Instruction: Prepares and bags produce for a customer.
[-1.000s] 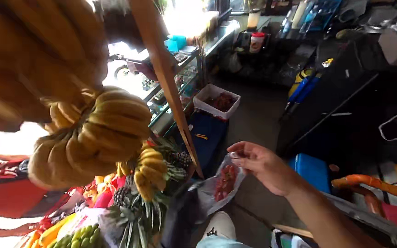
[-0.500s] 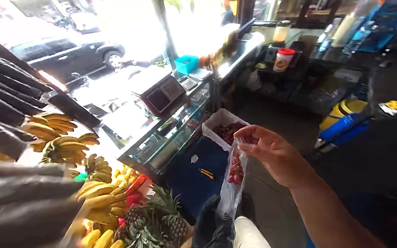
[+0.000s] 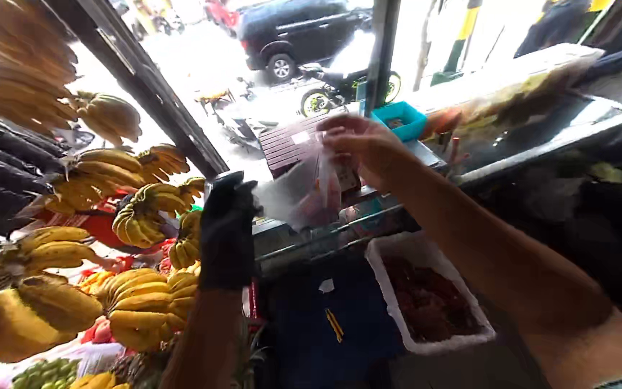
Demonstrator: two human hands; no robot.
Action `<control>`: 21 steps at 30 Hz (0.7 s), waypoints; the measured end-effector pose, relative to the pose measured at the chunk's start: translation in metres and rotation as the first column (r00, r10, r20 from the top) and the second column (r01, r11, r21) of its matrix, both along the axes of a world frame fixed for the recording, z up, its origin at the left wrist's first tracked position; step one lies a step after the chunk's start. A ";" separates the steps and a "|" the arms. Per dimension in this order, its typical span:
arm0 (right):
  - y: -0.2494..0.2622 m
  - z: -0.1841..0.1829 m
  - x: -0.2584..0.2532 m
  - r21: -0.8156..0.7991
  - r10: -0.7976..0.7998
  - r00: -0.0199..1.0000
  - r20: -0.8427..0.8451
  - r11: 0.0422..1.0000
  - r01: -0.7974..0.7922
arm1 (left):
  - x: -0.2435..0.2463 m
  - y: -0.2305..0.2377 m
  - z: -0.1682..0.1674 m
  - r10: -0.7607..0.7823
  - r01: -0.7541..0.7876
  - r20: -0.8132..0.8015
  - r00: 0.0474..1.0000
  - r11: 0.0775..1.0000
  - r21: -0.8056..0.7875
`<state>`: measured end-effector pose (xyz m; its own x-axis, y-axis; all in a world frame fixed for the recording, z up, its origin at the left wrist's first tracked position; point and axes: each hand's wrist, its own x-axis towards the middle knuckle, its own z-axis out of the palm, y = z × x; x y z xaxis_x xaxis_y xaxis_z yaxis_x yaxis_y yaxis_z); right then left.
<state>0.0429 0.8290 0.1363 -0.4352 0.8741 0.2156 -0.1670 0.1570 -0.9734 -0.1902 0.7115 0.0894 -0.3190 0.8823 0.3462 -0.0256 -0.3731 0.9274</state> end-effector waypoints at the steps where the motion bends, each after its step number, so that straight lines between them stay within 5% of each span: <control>1: 0.025 0.016 -0.003 -0.015 -0.012 0.999 -0.034 1.000 0.012 | -0.005 0.031 0.020 -0.010 0.010 -0.022 1.000 1.000 -0.006; 6: 0.143 0.065 -0.014 -0.031 -0.004 0.997 -0.083 1.000 0.002 | -0.013 0.146 0.093 0.078 -0.088 -0.098 0.992 0.991 -0.105; 13: 0.220 0.025 -0.011 -0.176 -0.028 0.999 0.016 0.984 0.031 | 0.002 0.221 0.065 0.150 -0.182 -0.170 0.974 0.964 -0.196; 17: 0.229 -0.007 0.004 -0.082 -0.089 0.943 0.320 0.989 0.121 | 0.013 0.217 0.054 0.102 -0.185 -0.309 0.946 0.949 -0.255; 21: 0.245 -0.035 0.003 0.120 -0.149 0.739 0.658 0.988 0.092 | 0.025 0.217 0.049 0.061 -0.174 -0.336 0.940 0.933 -0.316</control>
<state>0.0456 1.0738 0.1016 -0.3847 0.9228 -0.0209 0.5412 0.2072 -0.8150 -0.1649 0.9281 0.1383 -0.3515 0.9263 0.1355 0.3138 -0.0197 0.9493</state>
